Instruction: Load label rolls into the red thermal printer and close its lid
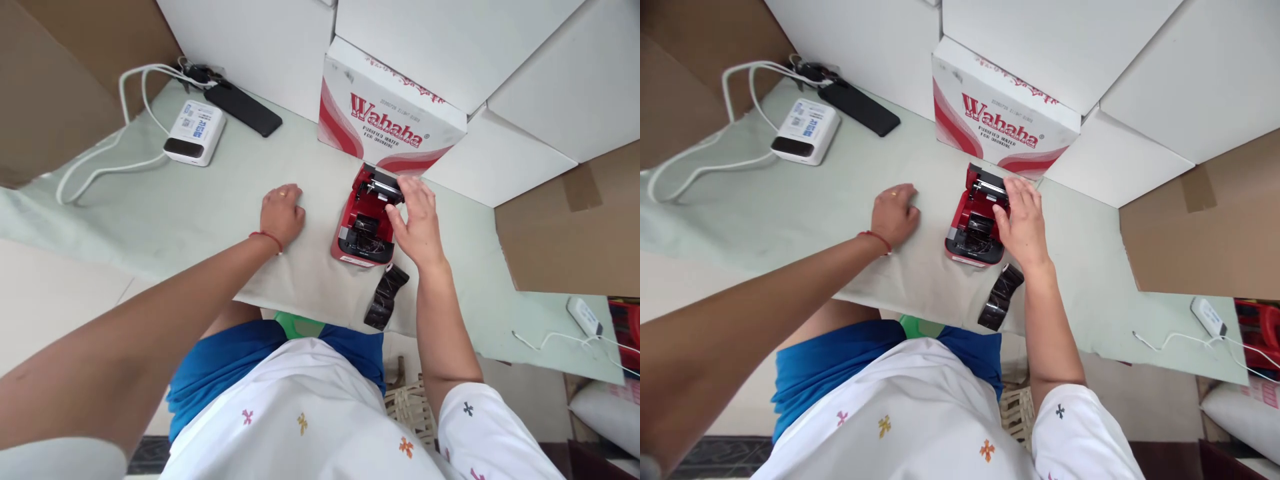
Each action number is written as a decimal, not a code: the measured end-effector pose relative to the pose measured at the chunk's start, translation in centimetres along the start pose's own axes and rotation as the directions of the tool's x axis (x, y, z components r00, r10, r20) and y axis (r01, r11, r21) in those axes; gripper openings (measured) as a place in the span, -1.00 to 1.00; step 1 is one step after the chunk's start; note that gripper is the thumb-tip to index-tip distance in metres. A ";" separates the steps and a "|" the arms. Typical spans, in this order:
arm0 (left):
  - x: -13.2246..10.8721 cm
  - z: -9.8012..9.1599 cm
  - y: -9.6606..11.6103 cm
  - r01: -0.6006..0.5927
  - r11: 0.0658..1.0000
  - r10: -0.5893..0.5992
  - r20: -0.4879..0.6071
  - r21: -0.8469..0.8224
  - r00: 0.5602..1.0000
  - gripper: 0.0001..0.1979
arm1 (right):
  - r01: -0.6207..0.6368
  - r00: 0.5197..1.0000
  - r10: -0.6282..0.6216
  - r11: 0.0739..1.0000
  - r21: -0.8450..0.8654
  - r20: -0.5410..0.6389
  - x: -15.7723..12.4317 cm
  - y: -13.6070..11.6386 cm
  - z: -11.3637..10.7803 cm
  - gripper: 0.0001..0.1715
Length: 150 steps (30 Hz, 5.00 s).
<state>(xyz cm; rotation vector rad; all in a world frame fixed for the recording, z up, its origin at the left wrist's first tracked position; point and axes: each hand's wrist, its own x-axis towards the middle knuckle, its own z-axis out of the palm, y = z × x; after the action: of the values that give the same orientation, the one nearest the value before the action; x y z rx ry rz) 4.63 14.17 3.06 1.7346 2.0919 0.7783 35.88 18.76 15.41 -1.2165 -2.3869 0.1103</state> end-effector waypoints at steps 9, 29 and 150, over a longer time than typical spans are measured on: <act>-1.2 -3.7 8.7 -0.477 0.857 0.488 0.007 -0.197 0.873 -0.23 | -0.070 0.996 0.066 0.996 0.056 0.060 -3.3 -3.3 -2.6 -0.47; -3.5 -3.1 9.0 -0.119 0.801 0.306 0.231 -0.586 0.924 -0.54 | -0.184 0.936 0.213 0.975 -0.124 0.280 -7.0 -6.2 -1.2 -0.27; -6.6 3.7 4.9 -0.211 0.978 0.209 0.146 -0.006 0.967 -0.44 | -0.257 0.703 0.348 0.938 -0.234 0.620 3.6 -6.1 0.9 -0.57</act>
<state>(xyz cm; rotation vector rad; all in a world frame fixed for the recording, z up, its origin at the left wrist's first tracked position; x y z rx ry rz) 12.02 9.10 2.32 1.9782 1.8409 0.6750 29.07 18.00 17.56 -1.8832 -2.7651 0.5884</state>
